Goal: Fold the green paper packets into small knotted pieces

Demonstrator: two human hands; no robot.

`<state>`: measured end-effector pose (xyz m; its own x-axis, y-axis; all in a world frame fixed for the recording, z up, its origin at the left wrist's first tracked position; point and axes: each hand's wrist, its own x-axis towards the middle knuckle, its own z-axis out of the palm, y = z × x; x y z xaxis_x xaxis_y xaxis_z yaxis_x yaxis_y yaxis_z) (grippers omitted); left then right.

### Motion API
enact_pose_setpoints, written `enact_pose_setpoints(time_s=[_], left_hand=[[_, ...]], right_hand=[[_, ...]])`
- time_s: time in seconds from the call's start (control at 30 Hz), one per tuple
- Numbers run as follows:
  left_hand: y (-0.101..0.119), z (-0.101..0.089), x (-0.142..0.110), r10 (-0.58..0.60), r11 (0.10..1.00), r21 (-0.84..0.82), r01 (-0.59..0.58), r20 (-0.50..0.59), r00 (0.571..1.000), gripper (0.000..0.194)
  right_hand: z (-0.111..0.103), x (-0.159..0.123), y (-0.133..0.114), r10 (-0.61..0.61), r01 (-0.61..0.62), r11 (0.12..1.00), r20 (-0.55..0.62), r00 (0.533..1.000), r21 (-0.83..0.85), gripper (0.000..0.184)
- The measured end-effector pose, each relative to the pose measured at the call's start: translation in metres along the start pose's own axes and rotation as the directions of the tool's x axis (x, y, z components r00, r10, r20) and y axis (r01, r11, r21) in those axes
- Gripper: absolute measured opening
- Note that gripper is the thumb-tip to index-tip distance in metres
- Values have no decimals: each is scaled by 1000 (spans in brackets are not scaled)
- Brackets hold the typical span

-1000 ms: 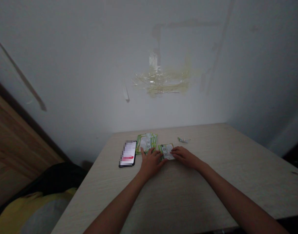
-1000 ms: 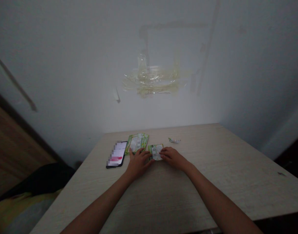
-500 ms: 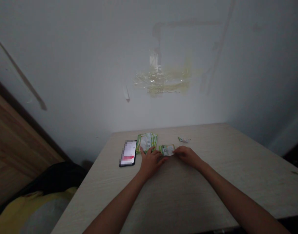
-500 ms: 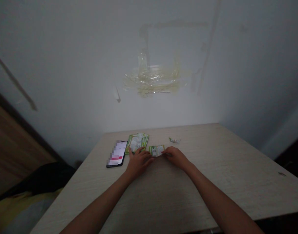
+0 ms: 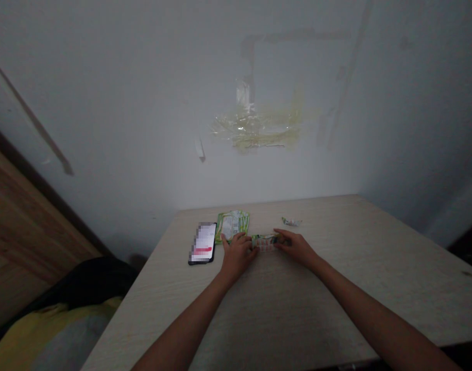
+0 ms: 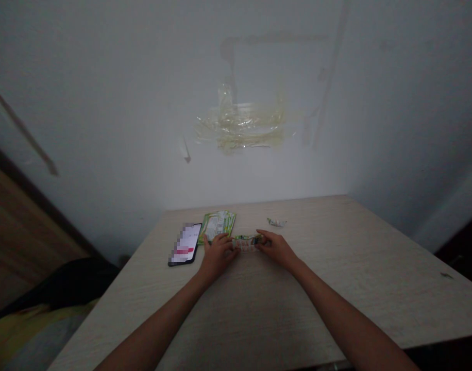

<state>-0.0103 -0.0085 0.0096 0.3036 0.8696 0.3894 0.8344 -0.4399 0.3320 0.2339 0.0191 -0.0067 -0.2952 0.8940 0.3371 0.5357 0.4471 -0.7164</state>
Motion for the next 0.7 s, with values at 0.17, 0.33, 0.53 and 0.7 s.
enact_pose_setpoints(time_s=[0.17, 0.33, 0.53, 0.7], left_hand=[[1, 0, 1, -20, 1000, 2, 20, -16, 1000, 17], [1, -1, 2, -62, 998, 26, 62, -12, 998, 18], [0, 3, 3, -91, 991, 89, 95, -53, 994, 20], [1, 6, 2, -76, 988, 126, 86, -80, 994, 30]], right_hand=[[8, -1, -1, 5, -8, 997, -48, 999, -73, 58], [16, -3, -3, -6, -14, 971, -83, 996, -240, 68], [22, -3, -1, 13, -40, 955, -95, 995, -295, 74], [25, -2, 1, -3, -34, 942, -111, 994, -334, 77]])
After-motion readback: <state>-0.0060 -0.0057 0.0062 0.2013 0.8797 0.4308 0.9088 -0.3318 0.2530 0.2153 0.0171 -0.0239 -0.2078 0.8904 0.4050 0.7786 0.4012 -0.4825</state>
